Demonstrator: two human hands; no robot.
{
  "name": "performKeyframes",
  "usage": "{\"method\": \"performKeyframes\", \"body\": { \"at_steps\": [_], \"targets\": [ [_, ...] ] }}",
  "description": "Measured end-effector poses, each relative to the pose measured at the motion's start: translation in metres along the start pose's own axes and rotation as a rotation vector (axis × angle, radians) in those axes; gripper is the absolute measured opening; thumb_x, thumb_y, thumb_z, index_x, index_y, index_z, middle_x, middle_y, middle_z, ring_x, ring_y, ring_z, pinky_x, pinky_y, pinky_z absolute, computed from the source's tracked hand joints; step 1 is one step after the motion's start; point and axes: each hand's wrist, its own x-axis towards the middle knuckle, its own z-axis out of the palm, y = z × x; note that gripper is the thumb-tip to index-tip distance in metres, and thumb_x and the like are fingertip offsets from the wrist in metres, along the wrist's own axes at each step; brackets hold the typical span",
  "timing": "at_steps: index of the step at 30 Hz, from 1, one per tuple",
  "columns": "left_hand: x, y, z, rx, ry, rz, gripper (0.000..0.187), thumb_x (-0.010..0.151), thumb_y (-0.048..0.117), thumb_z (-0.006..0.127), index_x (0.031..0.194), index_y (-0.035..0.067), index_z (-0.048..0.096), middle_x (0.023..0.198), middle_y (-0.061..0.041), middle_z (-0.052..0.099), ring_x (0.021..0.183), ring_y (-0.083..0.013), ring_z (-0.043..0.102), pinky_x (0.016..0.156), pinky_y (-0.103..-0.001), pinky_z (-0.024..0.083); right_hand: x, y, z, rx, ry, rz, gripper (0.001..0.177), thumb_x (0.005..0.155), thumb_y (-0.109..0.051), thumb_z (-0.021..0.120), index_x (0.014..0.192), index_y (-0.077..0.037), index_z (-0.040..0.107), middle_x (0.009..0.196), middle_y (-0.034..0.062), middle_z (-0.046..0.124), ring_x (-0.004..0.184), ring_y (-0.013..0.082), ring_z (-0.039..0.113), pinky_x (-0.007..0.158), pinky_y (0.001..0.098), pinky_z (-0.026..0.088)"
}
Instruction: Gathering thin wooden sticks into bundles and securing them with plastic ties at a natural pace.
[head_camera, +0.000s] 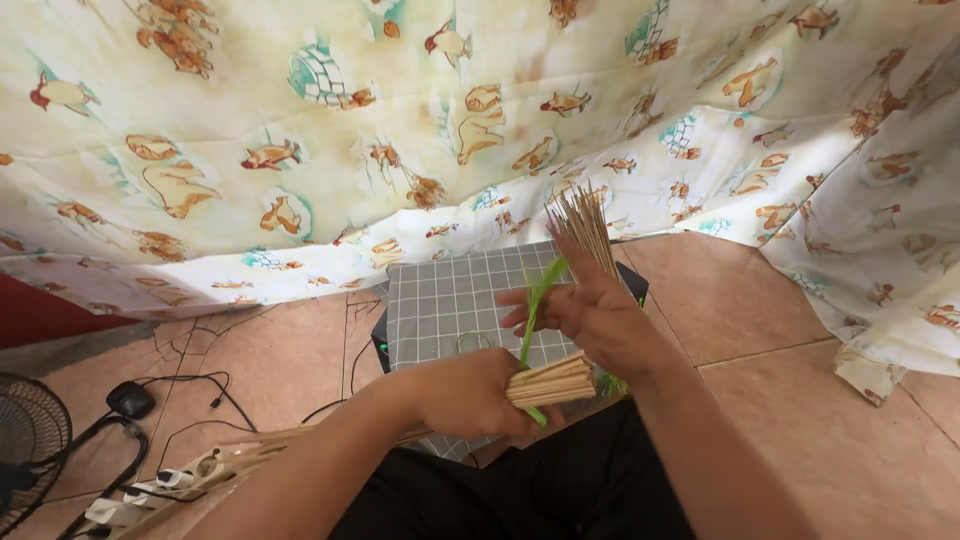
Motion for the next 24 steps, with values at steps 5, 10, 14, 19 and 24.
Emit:
{"method": "performKeyframes", "body": {
  "at_steps": [5,10,14,19,24],
  "targets": [
    [0.005,-0.014,-0.016,0.163,0.204,-0.008,0.030,0.077,0.035,0.078,0.078,0.005,0.072,0.058,-0.011,0.065,0.052,-0.0215,0.068,0.048,-0.036,0.054,-0.027,0.048,0.027,0.277,0.248,0.200,0.082,0.087,-0.072,0.055,0.102,0.007,0.072,0.082,0.0128,0.069,0.048,0.0133,0.044,0.040,0.0257,0.032],
    [0.010,-0.023,-0.044,0.425,0.486,-0.166,0.033,0.077,0.020,0.060,0.095,-0.005,0.070,0.082,-0.019,0.075,0.067,-0.0326,0.071,0.063,-0.042,0.059,-0.088,0.088,0.038,-0.070,0.312,0.294,0.027,0.101,-0.008,0.057,0.113,0.006,0.077,0.057,-0.0007,0.046,0.050,0.0102,0.037,0.047,0.0259,0.030],
    [0.019,-0.041,-0.038,0.805,0.552,-0.366,0.023,0.088,0.020,0.062,0.102,0.005,0.073,0.093,-0.013,0.077,0.081,-0.0345,0.074,0.072,-0.047,0.058,-0.073,-0.001,0.068,-0.762,0.268,0.191,0.015,0.088,-0.013,0.068,0.089,-0.005,0.080,0.066,-0.0007,0.082,0.047,0.0119,0.058,0.047,0.0265,0.048],
    [0.051,-0.067,-0.010,1.088,0.579,-0.324,0.014,0.088,0.014,0.067,0.096,0.012,0.078,0.089,-0.010,0.075,0.077,-0.0306,0.073,0.064,-0.045,0.058,-0.049,-0.049,0.055,-1.362,0.031,-0.094,0.020,0.077,-0.014,0.068,0.095,-0.015,0.077,0.081,0.0003,0.080,0.058,0.0240,0.071,0.051,0.0376,0.053],
    [0.040,-0.046,0.036,1.103,0.576,-0.139,0.010,0.086,0.018,0.070,0.086,0.012,0.078,0.083,-0.012,0.074,0.065,-0.0299,0.071,0.056,-0.044,0.055,0.011,-0.036,0.016,-1.115,0.063,0.026,0.019,0.084,-0.016,0.071,0.099,-0.011,0.081,0.079,-0.0008,0.079,0.059,0.0141,0.064,0.055,0.0288,0.050]
  ]
}}
